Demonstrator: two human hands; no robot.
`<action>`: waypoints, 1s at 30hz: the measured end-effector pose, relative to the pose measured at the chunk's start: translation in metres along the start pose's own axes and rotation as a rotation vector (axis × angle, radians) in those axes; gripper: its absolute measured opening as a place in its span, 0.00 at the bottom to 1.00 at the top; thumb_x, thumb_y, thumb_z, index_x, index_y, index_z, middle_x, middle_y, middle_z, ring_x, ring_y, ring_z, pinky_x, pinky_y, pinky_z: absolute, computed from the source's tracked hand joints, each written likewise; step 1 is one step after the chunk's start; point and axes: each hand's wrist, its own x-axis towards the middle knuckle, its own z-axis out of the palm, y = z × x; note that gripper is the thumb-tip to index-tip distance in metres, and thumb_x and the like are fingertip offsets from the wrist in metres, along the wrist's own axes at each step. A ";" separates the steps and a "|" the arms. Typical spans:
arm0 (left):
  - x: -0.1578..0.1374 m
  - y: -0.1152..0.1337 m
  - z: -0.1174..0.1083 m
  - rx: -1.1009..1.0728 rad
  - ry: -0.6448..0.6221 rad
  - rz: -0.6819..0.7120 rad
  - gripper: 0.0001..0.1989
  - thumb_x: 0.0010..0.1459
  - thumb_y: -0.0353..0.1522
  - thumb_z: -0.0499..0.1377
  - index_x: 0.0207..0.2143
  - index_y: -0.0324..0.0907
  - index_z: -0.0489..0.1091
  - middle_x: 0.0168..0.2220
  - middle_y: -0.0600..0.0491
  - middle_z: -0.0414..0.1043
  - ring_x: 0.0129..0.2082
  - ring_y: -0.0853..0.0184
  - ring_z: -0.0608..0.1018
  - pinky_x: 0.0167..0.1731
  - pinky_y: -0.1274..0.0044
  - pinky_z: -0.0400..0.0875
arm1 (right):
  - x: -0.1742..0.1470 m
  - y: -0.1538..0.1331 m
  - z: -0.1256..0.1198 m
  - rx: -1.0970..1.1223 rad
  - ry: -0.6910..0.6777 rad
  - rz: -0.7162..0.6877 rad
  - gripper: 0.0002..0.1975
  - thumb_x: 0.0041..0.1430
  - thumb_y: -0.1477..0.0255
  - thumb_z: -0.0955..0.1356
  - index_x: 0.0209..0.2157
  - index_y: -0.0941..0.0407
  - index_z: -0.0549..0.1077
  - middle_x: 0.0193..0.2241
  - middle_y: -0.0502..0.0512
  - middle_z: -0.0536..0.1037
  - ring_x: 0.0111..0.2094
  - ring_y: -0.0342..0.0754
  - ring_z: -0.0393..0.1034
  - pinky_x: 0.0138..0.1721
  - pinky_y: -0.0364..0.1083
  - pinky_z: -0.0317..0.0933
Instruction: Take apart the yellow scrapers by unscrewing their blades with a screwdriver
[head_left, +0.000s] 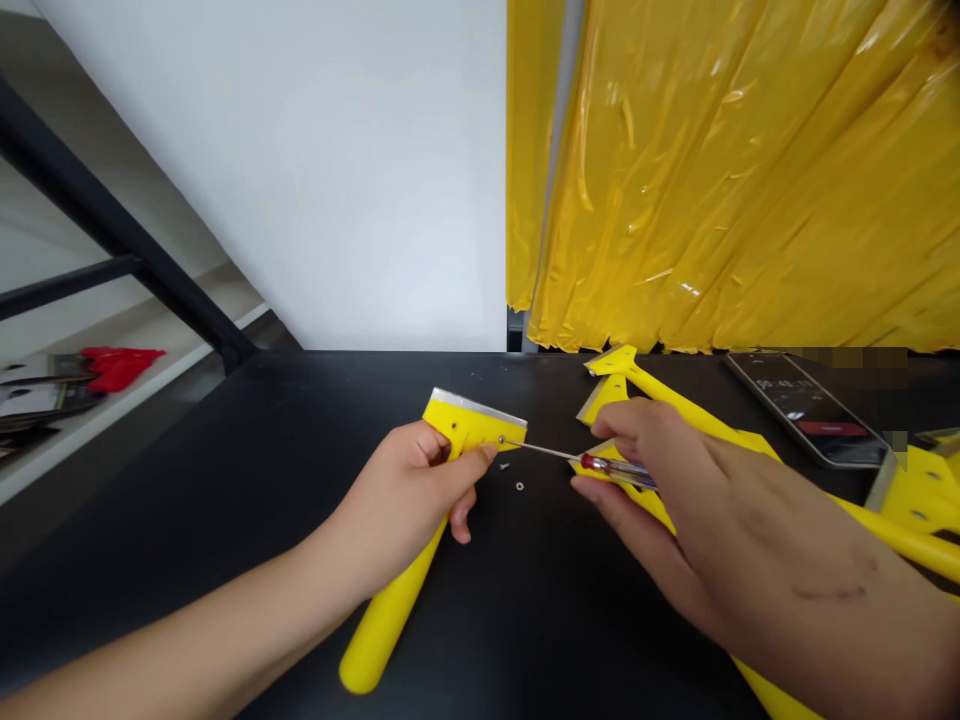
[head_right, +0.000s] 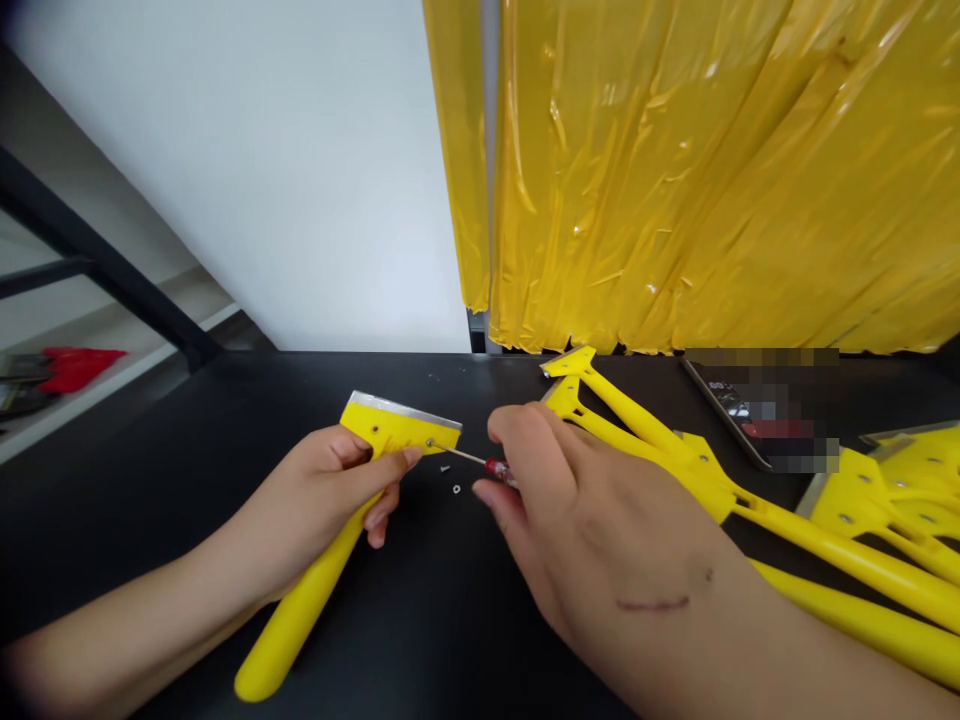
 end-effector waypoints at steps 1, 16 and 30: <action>0.000 -0.001 0.000 0.000 0.000 -0.002 0.22 0.62 0.40 0.65 0.17 0.44 0.68 0.14 0.57 0.69 0.15 0.70 0.72 0.23 0.78 0.68 | 0.001 0.000 0.000 0.025 -0.008 -0.014 0.10 0.78 0.70 0.59 0.41 0.53 0.68 0.31 0.52 0.76 0.27 0.50 0.78 0.25 0.49 0.60; 0.001 -0.001 -0.001 0.024 0.010 0.014 0.22 0.63 0.40 0.64 0.17 0.44 0.68 0.13 0.58 0.69 0.15 0.71 0.72 0.25 0.78 0.69 | -0.004 0.000 0.003 -0.038 0.022 -0.034 0.14 0.80 0.67 0.57 0.38 0.52 0.68 0.23 0.48 0.74 0.19 0.49 0.75 0.21 0.48 0.58; 0.000 0.000 0.000 0.046 0.039 0.013 0.21 0.61 0.41 0.65 0.18 0.44 0.69 0.13 0.58 0.70 0.15 0.70 0.72 0.23 0.78 0.67 | -0.004 -0.001 0.005 0.001 0.014 -0.004 0.14 0.80 0.64 0.59 0.39 0.52 0.69 0.25 0.48 0.77 0.21 0.48 0.76 0.21 0.48 0.57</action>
